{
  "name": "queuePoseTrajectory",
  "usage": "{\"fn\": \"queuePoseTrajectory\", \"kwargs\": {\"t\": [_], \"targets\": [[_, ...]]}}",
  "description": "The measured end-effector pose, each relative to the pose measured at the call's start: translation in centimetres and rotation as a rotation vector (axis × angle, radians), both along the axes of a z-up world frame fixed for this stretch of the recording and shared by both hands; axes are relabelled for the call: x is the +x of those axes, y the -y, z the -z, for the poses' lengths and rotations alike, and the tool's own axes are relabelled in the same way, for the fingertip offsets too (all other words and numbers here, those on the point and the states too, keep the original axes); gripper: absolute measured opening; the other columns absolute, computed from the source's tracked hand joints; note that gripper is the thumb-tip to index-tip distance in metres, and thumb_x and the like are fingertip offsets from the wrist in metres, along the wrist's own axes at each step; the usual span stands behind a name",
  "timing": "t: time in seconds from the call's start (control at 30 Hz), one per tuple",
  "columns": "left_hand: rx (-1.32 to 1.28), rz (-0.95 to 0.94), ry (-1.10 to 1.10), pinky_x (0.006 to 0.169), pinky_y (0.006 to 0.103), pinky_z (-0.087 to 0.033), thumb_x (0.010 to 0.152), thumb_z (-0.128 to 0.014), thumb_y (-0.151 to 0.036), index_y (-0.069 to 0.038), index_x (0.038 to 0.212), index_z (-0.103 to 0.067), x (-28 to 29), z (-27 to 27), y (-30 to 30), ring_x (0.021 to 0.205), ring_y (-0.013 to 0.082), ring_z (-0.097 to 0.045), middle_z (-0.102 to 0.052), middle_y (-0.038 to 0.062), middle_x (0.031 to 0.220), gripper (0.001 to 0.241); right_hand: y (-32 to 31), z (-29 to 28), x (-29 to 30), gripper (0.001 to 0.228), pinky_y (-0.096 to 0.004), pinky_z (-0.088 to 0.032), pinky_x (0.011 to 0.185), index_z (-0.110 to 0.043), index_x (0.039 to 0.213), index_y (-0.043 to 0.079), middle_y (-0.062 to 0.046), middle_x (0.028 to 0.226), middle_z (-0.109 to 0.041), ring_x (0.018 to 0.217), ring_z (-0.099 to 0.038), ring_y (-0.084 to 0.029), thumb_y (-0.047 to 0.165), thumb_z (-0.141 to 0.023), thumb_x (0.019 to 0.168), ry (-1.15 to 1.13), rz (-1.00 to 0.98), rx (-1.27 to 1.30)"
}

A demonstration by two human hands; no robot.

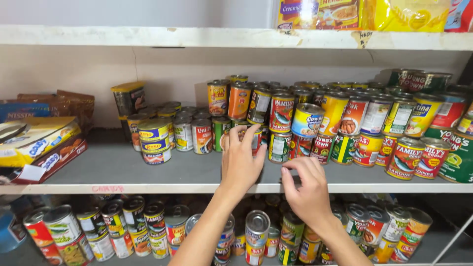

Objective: Organizing and stocking canned goods on shelves in a grocery store.

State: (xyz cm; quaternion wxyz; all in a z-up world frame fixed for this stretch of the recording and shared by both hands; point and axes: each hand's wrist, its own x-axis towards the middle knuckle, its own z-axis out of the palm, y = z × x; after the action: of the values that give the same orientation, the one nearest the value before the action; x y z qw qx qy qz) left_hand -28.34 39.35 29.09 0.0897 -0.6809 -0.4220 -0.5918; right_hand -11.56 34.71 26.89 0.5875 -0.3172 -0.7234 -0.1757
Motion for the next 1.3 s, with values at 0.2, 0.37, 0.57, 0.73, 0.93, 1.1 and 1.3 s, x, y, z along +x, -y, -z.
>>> {"fn": "queuePoseTrajectory", "kwargs": {"t": [0.2,0.37,0.57,0.73,0.93,1.1,1.3], "targets": [[-0.035,-0.068,0.002,0.102,0.0552,-0.039,0.081,-0.078,-0.021,-0.014,0.136,-0.060,1.0,-0.2,-1.9,0.122,0.0437,-0.048,-0.050,0.020,0.137,0.058,-3.5,-1.0,-0.1,0.010,-0.044,-0.049,0.082,-0.067,0.092,0.001,-0.012,0.091,-0.068,0.090,-0.062,-0.033,0.007,-0.070,0.085,0.046,0.082,-0.031],[-0.010,-0.104,0.013,0.104,0.0576,-0.035,0.079,-0.079,-0.022,-0.013,0.131,-0.061,0.9,0.5,-3.6,0.123,0.0460,-0.047,-0.047,0.025,0.138,0.055,-4.5,-1.5,-0.8,0.017,-0.045,-0.050,0.085,-0.068,0.098,0.001,-0.014,0.100,-0.066,0.097,-0.061,-0.034,0.009,-0.072,0.083,0.080,0.155,-0.028],[-0.070,-0.039,0.044,0.103,0.0552,-0.041,0.081,-0.078,-0.019,-0.011,0.125,-0.063,0.9,0.9,-4.0,0.124,0.0466,-0.048,-0.046,0.026,0.139,0.047,-4.8,-2.4,-1.6,0.044,-0.051,-0.044,0.094,-0.063,0.120,0.001,-0.017,0.124,-0.057,0.117,-0.051,-0.038,0.015,-0.075,0.080,0.131,0.315,-0.040],[-0.045,0.030,0.077,0.101,0.0536,-0.045,0.082,-0.077,-0.016,-0.008,0.123,-0.064,0.9,1.4,-4.6,0.125,0.0492,-0.048,-0.046,0.029,0.139,0.043,-5.8,-3.0,-1.8,0.053,-0.055,-0.036,0.109,-0.059,0.128,0.001,-0.019,0.138,-0.050,0.134,-0.043,-0.040,0.017,-0.075,0.080,0.146,0.438,0.108],[-0.070,0.103,0.095,0.102,0.0543,-0.043,0.081,-0.078,-0.011,-0.007,0.125,-0.058,1.0,1.9,-5.9,0.125,0.0528,-0.046,-0.044,0.032,0.136,0.047,-8.1,-4.2,-1.8,0.069,-0.061,-0.026,0.118,-0.050,0.138,-0.002,-0.023,0.145,-0.044,0.140,-0.036,-0.042,0.029,-0.077,0.082,0.108,0.495,0.167],[-0.085,0.171,0.133,0.102,0.0511,-0.046,0.081,-0.077,-0.005,-0.003,0.126,-0.049,1.0,1.9,-5.8,0.119,0.0493,-0.052,-0.048,0.028,0.127,0.053,-9.8,-4.3,-1.7,0.080,-0.065,-0.024,0.117,-0.045,0.143,-0.005,-0.021,0.146,-0.045,0.142,-0.036,-0.041,0.041,-0.074,0.086,0.084,0.579,0.090],[-0.109,0.134,0.096,0.100,0.0522,-0.045,0.080,-0.078,-0.004,-0.003,0.129,-0.043,1.2,2.3,-6.1,0.117,0.0499,-0.051,-0.046,0.030,0.126,0.060,-11.0,-5.2,-1.7,0.092,-0.071,-0.018,0.114,-0.049,0.142,-0.009,-0.021,0.152,-0.043,0.143,-0.033,-0.040,0.053,-0.078,0.081,0.026,0.647,0.054]]}}
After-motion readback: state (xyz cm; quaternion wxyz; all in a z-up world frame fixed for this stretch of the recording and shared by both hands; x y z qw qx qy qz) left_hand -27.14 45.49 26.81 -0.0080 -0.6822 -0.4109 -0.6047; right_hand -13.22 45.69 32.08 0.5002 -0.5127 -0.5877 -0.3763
